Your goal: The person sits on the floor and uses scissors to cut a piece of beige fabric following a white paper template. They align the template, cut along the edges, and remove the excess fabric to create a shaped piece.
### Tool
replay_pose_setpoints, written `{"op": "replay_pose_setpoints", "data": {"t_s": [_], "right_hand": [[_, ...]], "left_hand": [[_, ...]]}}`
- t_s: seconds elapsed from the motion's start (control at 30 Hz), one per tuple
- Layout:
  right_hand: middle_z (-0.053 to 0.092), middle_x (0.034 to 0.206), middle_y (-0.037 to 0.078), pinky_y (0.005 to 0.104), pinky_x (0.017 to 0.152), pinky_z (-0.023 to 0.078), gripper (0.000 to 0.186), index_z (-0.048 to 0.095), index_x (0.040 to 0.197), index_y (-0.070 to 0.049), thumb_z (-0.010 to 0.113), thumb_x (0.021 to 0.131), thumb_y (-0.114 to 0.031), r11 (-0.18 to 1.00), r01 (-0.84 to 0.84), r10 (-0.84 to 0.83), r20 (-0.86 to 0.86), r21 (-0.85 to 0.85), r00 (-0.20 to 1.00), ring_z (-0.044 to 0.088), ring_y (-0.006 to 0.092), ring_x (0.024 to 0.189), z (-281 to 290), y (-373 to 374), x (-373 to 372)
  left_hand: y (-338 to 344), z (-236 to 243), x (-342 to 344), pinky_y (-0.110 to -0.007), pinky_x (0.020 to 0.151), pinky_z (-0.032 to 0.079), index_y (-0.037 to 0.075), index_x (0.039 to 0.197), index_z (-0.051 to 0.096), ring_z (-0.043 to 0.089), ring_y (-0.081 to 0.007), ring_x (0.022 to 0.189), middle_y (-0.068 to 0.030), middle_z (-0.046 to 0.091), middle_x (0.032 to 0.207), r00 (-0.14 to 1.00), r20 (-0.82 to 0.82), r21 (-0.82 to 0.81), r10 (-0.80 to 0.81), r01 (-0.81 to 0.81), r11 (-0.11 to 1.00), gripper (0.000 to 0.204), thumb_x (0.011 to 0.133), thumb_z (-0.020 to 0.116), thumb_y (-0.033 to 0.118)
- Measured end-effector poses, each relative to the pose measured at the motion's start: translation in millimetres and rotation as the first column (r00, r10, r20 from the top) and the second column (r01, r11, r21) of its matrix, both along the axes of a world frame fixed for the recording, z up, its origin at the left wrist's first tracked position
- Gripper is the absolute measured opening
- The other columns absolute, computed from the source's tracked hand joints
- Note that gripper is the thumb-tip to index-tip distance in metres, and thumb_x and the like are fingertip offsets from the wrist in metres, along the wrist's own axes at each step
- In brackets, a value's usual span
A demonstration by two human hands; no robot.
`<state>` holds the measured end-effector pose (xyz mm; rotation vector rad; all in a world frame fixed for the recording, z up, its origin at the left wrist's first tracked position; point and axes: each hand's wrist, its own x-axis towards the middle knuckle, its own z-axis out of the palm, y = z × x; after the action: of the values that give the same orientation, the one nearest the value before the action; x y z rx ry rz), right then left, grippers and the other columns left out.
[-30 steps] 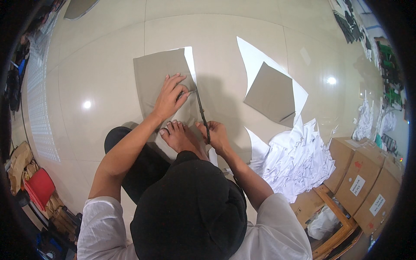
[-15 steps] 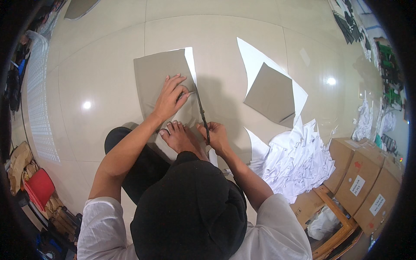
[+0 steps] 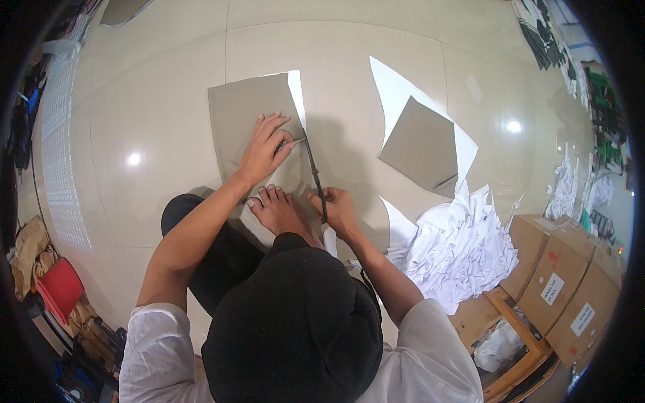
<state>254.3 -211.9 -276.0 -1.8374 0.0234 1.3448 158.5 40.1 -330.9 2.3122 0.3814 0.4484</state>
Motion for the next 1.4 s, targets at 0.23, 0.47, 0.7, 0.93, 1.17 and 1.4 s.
{"op": "replay_pose_setpoints", "data": {"t_s": [0.23,0.47,0.7,0.93,1.17,1.4], "right_hand": [[0.061,0.065,0.000,0.0276,0.050,0.040,0.040,0.068,0.085,-0.005,0.088,0.093,-0.038,1.000,0.012,-0.011,-0.040,0.025,0.999,0.055,0.0097,0.053,2.7,10.9,7.7],[0.061,0.065,0.000,0.0278,0.049,0.040,0.041,0.068,0.088,-0.003,0.088,0.093,-0.038,1.000,0.002,-0.001,-0.038,0.019,0.999,0.056,0.0097,0.052,-3.6,21.7,13.1],[0.062,0.065,0.001,0.0270,0.048,0.040,0.042,0.070,0.087,-0.002,0.089,0.092,-0.040,0.999,0.020,-0.018,-0.042,0.032,0.999,0.056,0.0092,0.052,-5.8,24.9,16.8],[0.063,0.065,0.001,0.0272,0.048,0.041,0.042,0.071,0.087,-0.002,0.090,0.091,-0.040,1.000,0.019,-0.018,-0.027,0.024,0.999,0.056,0.0093,0.051,-5.8,23.0,16.8],[0.062,0.063,0.001,0.0280,0.047,0.040,0.039,0.070,0.085,-0.002,0.090,0.091,-0.035,0.999,0.021,-0.020,-0.041,0.027,0.999,0.055,0.0097,0.050,-2.6,23.6,16.7],[0.061,0.062,0.001,0.0281,0.047,0.040,0.037,0.067,0.082,-0.004,0.089,0.092,-0.032,0.999,0.006,-0.006,-0.024,0.033,1.000,0.055,0.0099,0.050,-6.2,20.7,16.6]], "left_hand": [[0.9,1.3,-1.3,-0.069,0.131,0.030,0.008,0.109,0.067,0.050,-0.0415,0.154,-0.0150,0.061,0.153,1.000,-0.004,0.001,-0.010,0.010,1.000,0.016,0.102,0.078,0.017],[0.4,2.8,-0.9,-0.069,0.131,0.031,0.008,0.108,0.067,0.050,-0.0413,0.154,-0.0150,0.061,0.153,1.000,0.011,-0.018,-0.017,0.017,1.000,0.015,0.101,0.078,0.016],[1.0,7.6,-1.4,-0.068,0.132,0.030,0.008,0.107,0.067,0.050,-0.0417,0.155,-0.0154,0.062,0.153,1.000,0.012,-0.028,-0.023,0.023,0.999,0.014,0.102,0.077,0.016],[1.6,8.1,-1.2,-0.068,0.132,0.030,0.008,0.108,0.067,0.049,-0.0423,0.155,-0.0157,0.061,0.154,1.000,0.015,-0.042,-0.028,0.028,0.999,0.014,0.102,0.077,0.015],[1.0,8.1,-1.6,-0.068,0.133,0.029,0.008,0.108,0.067,0.049,-0.0421,0.155,-0.0156,0.061,0.154,1.000,0.010,-0.046,-0.022,0.022,0.999,0.014,0.102,0.077,0.015],[0.8,8.0,-1.6,-0.068,0.132,0.030,0.008,0.109,0.068,0.049,-0.0420,0.155,-0.0150,0.061,0.155,1.000,0.012,-0.044,-0.015,0.015,0.999,0.014,0.101,0.077,0.015]]}}
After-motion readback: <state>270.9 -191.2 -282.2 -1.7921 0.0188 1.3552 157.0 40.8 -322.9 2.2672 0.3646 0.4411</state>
